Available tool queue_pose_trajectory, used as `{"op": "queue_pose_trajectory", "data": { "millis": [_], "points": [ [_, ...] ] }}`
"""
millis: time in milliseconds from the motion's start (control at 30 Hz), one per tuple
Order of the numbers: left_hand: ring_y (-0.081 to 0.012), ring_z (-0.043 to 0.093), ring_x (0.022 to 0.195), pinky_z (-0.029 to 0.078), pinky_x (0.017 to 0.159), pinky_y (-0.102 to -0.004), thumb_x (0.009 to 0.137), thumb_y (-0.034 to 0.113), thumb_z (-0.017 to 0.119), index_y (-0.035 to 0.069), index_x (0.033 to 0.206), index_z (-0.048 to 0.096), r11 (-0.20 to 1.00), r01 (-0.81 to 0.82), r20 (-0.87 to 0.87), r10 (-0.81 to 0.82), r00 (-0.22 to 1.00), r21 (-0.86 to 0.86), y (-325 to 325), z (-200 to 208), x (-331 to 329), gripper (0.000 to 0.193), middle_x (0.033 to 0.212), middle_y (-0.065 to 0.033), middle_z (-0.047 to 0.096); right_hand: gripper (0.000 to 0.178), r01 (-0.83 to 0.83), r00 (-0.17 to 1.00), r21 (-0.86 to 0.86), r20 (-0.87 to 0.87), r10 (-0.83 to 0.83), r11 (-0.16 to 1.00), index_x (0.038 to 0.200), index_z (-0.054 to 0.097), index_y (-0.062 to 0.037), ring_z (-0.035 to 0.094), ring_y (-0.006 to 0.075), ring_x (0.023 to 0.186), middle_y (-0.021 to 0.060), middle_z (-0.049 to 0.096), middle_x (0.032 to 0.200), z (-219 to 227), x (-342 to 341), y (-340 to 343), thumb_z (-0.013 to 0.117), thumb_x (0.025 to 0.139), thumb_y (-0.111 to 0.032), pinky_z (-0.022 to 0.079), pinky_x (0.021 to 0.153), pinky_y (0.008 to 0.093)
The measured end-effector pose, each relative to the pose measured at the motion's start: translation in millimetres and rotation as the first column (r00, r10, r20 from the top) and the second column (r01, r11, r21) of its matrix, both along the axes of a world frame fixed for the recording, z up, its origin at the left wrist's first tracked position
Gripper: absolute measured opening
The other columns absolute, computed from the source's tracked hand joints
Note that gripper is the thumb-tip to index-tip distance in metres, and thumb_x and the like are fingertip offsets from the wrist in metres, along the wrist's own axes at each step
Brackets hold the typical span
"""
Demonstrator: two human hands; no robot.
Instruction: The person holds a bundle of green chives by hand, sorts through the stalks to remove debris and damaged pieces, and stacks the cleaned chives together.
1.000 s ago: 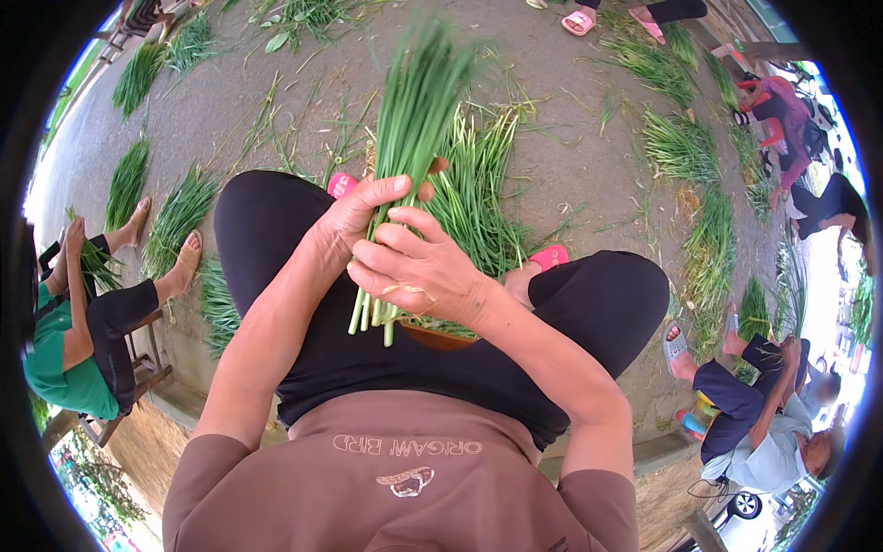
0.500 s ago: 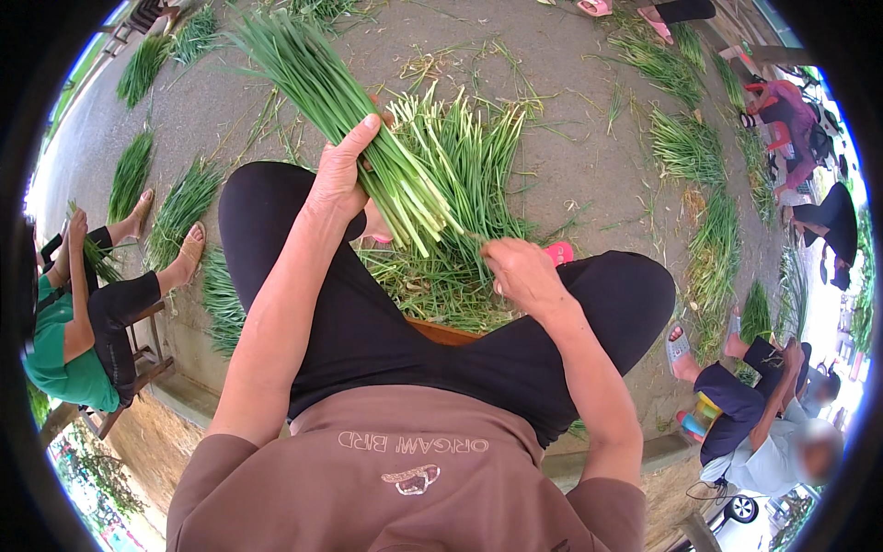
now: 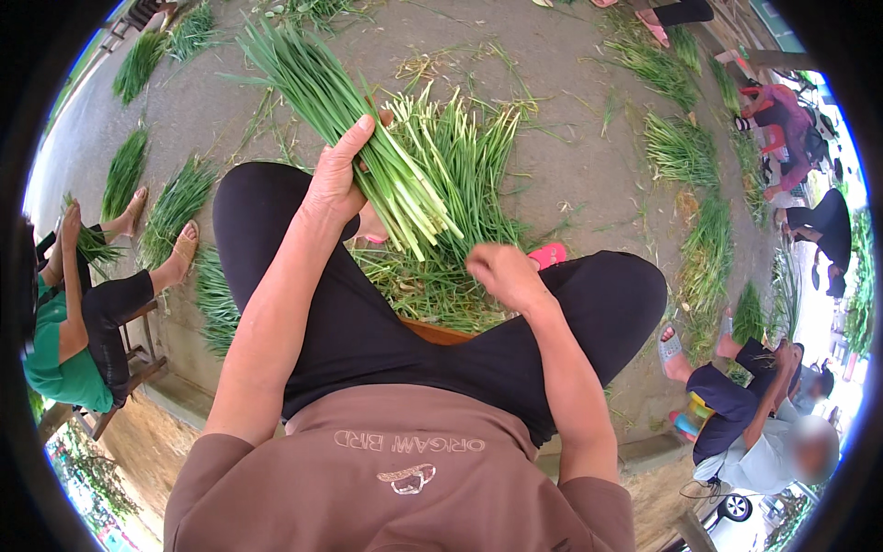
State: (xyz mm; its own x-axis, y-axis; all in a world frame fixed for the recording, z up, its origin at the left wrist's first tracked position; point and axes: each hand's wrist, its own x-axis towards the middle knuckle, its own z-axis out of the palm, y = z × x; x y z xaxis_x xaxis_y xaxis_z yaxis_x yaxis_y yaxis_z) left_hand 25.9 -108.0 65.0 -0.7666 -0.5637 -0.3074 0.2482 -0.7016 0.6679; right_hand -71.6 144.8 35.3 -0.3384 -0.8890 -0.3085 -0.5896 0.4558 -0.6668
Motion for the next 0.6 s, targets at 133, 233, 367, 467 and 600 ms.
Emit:
{"op": "queue_pose_trajectory", "data": {
  "millis": [133, 233, 367, 467, 600],
  "points": [
    [-0.0128, 0.059, 0.073, 0.053, 0.066, -0.0305, 0.079, 0.021, 0.072, 0.001, 0.104, 0.059, 0.998, 0.05, 0.012, -0.049, 0.999, -0.032, 6, -3, -3, 0.034, 0.095, -0.0073, 0.065, 0.017, 0.614, 0.7, -0.194, 0.582, -0.414, 0.765, 0.095, 0.062, -0.0012, 0.057, 0.0083, 0.073, 0.0031, 0.063, 0.078, 26, -1, -23, 0.063, 0.085, -0.014, 0.046, 0.065, 0.0235],
    [-0.0117, 0.059, 0.071, 0.052, 0.065, -0.0289, 0.079, 0.02, 0.072, 0.001, 0.102, 0.059, 0.997, 0.061, 0.036, -0.06, 0.998, -0.043, 12, -3, -6, 0.033, 0.092, -0.0073, 0.065, 0.017, 0.596, 0.714, -0.343, 0.64, -0.284, 0.726, 0.098, 0.061, -0.0013, 0.054, 0.0049, 0.071, 0.0, 0.061, 0.079, 32, 2, -34, 0.065, 0.085, -0.011, 0.045, 0.063, 0.0209],
    [-0.0147, 0.06, 0.084, 0.053, 0.076, -0.0321, 0.081, 0.019, 0.07, 0.006, 0.109, 0.057, 0.993, 0.105, 0.056, -0.102, 0.993, -0.049, 17, -11, -9, 0.034, 0.101, -0.0061, 0.063, 0.016, 0.439, 0.855, -0.368, 0.452, -0.255, 0.82, 0.096, 0.061, -0.0014, 0.054, 0.0079, 0.067, 0.0019, 0.061, 0.076, 26, 8, -41, 0.066, 0.083, -0.01, 0.045, 0.06, 0.0238],
    [-0.0158, 0.06, 0.088, 0.053, 0.078, -0.0333, 0.081, 0.017, 0.07, 0.006, 0.111, 0.055, 0.989, 0.138, 0.069, -0.134, 0.989, -0.053, 17, -14, -9, 0.035, 0.103, -0.007, 0.063, 0.014, 0.288, 0.946, -0.403, 0.262, -0.192, 0.869, 0.093, 0.059, -0.0021, 0.056, 0.0128, 0.065, 0.0057, 0.059, 0.074, 24, -1, -41, 0.065, 0.083, -0.01, 0.044, 0.059, 0.0268],
    [-0.016, 0.06, 0.086, 0.052, 0.077, -0.033, 0.082, 0.018, 0.069, 0.005, 0.111, 0.055, 0.989, 0.151, 0.095, -0.149, 0.984, -0.007, 19, -13, -9, 0.035, 0.1, -0.0071, 0.063, 0.012, 0.211, 0.977, -0.454, 0.08, -0.196, 0.866, 0.089, 0.054, -0.0019, 0.054, 0.0137, 0.062, 0.0058, 0.058, 0.073, 29, 2, -44, 0.061, 0.086, -0.012, 0.044, 0.058, 0.0276]
  ]
}}
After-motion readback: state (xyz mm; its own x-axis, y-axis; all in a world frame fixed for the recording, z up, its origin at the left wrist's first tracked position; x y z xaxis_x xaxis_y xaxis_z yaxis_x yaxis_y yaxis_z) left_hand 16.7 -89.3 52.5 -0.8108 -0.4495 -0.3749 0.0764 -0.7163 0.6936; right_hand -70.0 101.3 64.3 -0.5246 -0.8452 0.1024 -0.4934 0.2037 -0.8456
